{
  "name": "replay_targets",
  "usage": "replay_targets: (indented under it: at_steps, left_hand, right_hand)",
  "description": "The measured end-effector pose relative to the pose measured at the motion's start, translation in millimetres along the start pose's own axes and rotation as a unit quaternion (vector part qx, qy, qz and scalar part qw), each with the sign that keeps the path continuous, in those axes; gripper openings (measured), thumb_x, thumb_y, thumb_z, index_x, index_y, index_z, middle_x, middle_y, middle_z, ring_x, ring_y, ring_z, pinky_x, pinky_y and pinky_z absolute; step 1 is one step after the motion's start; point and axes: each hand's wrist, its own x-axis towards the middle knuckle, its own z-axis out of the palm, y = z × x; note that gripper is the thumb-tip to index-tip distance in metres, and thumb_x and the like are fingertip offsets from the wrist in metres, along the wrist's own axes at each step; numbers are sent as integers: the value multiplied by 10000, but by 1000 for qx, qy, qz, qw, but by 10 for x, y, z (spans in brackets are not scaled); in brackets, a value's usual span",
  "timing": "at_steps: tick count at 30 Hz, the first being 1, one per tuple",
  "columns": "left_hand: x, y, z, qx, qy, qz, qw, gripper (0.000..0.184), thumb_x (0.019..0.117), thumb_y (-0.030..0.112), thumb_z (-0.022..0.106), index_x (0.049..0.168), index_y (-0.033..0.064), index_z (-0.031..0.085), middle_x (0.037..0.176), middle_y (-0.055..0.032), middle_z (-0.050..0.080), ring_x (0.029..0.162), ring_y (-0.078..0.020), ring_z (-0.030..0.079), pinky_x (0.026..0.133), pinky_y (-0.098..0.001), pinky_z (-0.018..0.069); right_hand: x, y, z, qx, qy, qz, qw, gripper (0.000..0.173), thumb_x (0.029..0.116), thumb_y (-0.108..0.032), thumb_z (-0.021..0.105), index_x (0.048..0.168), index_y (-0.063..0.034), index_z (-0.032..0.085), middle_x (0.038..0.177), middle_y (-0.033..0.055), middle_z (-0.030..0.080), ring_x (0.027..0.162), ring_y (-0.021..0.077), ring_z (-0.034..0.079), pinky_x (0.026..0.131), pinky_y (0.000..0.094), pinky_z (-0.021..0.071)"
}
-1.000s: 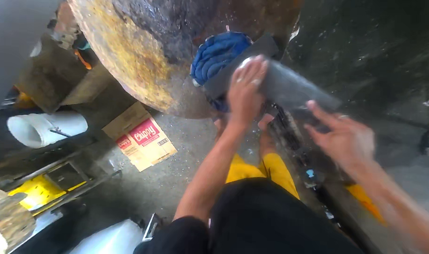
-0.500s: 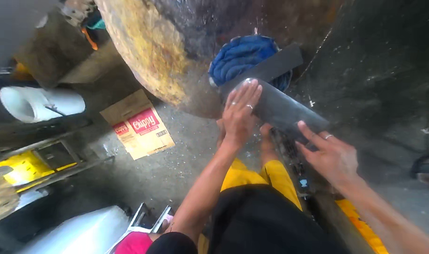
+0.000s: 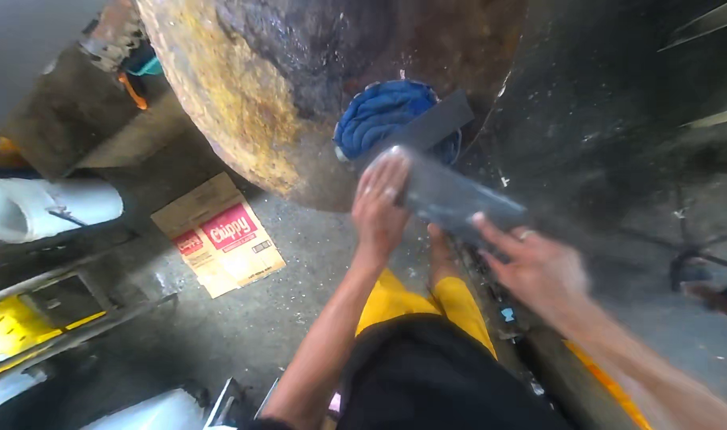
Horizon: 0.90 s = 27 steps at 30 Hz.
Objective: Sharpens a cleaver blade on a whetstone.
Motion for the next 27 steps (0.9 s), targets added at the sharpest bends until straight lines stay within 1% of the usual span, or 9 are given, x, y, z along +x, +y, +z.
replay_targets:
  at_steps: [2,4,8,13,15,18,22,24,27]
  left_hand:
    - [-44,-21,-10,13,28,-8,999,400,858,52,685,1249,113,747,1361,-55,682,1347,-230,585,1180,-437,418]
    - [248,229,264,-12,6,18,1000,421,829,29,714,1238,118,753,1346,-56,692,1330,-226,598,1175,-431,418]
    - [938,654,845,-56,-77,107,990,500,824,-5,709,1302,141,721,1413,-7,650,1386,-175,539,1212,-365,357]
    - [-81,36,-99,24,-56,-12,998,461,905,90,689,1362,150,673,1487,4,587,1440,-184,478,1222,-426,374]
    - [-251,-53,-210,56,-11,-38,998,452,849,82,710,1299,125,717,1428,-25,637,1391,-208,539,1190,-445,401]
    - [184,277,248,-3,15,6,1000,436,802,29,732,1233,90,746,1353,-83,684,1337,-254,587,1178,-448,413]
    - [903,683,875,-57,-58,87,993,516,801,-16,725,1295,133,725,1407,-16,655,1375,-176,552,1203,-375,369]
    - [676,520,618,-38,-72,66,995,523,826,4,716,1333,133,698,1451,-16,620,1414,-184,511,1219,-394,363]
    - [-81,10,-170,41,-60,-20,997,490,876,92,725,1360,144,673,1494,-9,579,1442,-194,475,1225,-437,370]
  right_hand:
    - [22,48,13,13,9,3,1000,489,954,-375,667,1433,-443,596,886,141,713,671,345,682,527,527,519]
    - [4,305,-164,0,3,70,998,530,955,-393,684,1459,-484,549,966,155,738,770,395,705,596,600,526]
    - [37,633,-439,-36,0,161,986,602,967,-372,703,1530,-394,492,1077,259,723,930,511,691,738,704,498]
    - [40,36,-14,13,-35,-4,999,534,950,-312,654,1467,-417,569,908,159,720,710,349,698,578,524,553]
    - [86,28,88,38,-17,-41,998,536,927,-291,671,1434,-446,595,878,123,713,681,315,691,549,492,546]
    - [89,456,-162,13,3,31,999,534,946,-333,689,1448,-467,570,943,149,739,763,380,711,603,590,539]
    - [94,836,-473,-32,6,107,994,580,974,-336,683,1524,-380,506,1034,250,722,874,493,693,683,683,501]
    - [115,648,-324,-17,-16,75,997,589,962,-304,682,1525,-356,514,1001,237,727,840,462,702,667,645,523]
    - [216,160,121,45,-78,-25,996,577,945,-303,647,1493,-435,528,949,156,724,760,353,704,621,544,555]
